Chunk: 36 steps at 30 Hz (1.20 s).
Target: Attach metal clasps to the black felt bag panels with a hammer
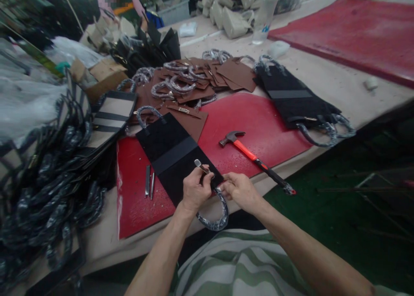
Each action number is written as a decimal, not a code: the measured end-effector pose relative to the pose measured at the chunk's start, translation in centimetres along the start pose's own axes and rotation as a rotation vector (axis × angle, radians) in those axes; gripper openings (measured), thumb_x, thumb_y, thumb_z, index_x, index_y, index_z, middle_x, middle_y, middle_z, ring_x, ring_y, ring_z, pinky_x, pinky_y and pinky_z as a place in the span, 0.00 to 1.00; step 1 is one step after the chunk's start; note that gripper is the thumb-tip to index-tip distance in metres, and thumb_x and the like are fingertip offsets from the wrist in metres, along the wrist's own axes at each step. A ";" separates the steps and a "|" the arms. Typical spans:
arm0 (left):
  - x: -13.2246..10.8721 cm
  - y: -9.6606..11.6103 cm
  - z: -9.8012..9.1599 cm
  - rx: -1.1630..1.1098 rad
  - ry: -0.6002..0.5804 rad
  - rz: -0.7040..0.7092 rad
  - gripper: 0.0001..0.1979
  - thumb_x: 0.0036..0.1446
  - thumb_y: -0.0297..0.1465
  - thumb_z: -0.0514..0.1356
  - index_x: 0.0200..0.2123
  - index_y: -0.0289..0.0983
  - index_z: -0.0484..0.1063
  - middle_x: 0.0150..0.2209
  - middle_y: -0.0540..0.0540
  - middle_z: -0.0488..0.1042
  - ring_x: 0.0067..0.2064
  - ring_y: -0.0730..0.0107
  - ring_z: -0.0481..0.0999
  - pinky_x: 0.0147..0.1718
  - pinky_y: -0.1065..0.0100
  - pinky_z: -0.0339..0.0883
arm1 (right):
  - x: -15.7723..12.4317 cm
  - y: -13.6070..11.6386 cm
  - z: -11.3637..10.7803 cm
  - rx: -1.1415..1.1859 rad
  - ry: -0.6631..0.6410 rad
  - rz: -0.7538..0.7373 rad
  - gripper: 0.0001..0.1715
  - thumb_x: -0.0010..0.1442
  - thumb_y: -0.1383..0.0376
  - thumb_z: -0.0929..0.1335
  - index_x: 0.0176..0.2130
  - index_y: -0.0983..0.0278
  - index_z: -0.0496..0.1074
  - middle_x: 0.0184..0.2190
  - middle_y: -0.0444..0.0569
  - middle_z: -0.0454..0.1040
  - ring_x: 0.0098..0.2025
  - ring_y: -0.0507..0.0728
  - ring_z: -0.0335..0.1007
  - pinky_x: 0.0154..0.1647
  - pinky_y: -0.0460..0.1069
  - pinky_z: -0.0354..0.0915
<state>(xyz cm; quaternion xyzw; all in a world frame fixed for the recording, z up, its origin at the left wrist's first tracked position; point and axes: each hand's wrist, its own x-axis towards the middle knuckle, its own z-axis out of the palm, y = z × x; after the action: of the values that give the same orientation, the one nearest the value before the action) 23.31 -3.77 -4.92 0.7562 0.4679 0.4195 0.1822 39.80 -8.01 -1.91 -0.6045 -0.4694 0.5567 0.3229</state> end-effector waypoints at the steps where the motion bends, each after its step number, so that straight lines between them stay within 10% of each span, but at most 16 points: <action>1: -0.1 0.0 0.1 0.010 -0.002 0.014 0.05 0.60 0.28 0.59 0.38 0.37 0.73 0.40 0.43 0.81 0.42 0.64 0.81 0.44 0.66 0.74 | -0.3 0.1 -0.4 0.009 0.002 -0.001 0.10 0.55 0.66 0.62 0.35 0.65 0.71 0.30 0.50 0.78 0.29 0.56 0.77 0.29 0.48 0.69; 13: -0.5 0.4 0.6 0.030 0.008 -0.006 0.04 0.60 0.29 0.59 0.38 0.36 0.73 0.40 0.43 0.80 0.42 0.65 0.81 0.44 0.67 0.74 | -0.1 1.2 -9.8 -0.643 0.628 -0.362 0.16 0.59 0.64 0.64 0.45 0.67 0.74 0.40 0.57 0.76 0.39 0.61 0.73 0.42 0.54 0.67; 22: -0.7 0.3 0.8 0.074 0.017 0.024 0.05 0.61 0.29 0.59 0.40 0.37 0.72 0.39 0.43 0.80 0.42 0.65 0.81 0.43 0.67 0.74 | 0.9 1.6 -10.1 -1.091 0.403 -0.195 0.11 0.60 0.63 0.66 0.42 0.66 0.71 0.41 0.57 0.71 0.43 0.63 0.68 0.41 0.53 0.61; 30: -0.5 0.8 0.9 0.064 0.002 0.014 0.02 0.60 0.28 0.58 0.37 0.39 0.71 0.38 0.44 0.79 0.40 0.65 0.81 0.42 0.67 0.74 | 2.3 -0.7 -8.8 0.037 -0.001 0.243 0.08 0.49 0.72 0.67 0.31 0.62 0.63 0.22 0.41 0.62 0.24 0.51 0.60 0.24 0.45 0.57; 36: -0.5 0.9 0.9 0.036 -0.008 -0.025 0.03 0.59 0.27 0.59 0.36 0.39 0.71 0.37 0.46 0.79 0.38 0.67 0.80 0.42 0.68 0.74 | 0.7 -3.8 -7.6 0.163 -0.022 0.252 0.11 0.63 0.60 0.60 0.30 0.62 0.59 0.20 0.36 0.55 0.15 0.46 0.45 0.14 0.43 0.47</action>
<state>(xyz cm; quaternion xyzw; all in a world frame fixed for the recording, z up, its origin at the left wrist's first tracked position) 24.43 -4.48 -5.09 0.7552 0.4839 0.4058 0.1756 46.40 -5.06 2.60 -0.6244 -0.3464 0.6356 0.2933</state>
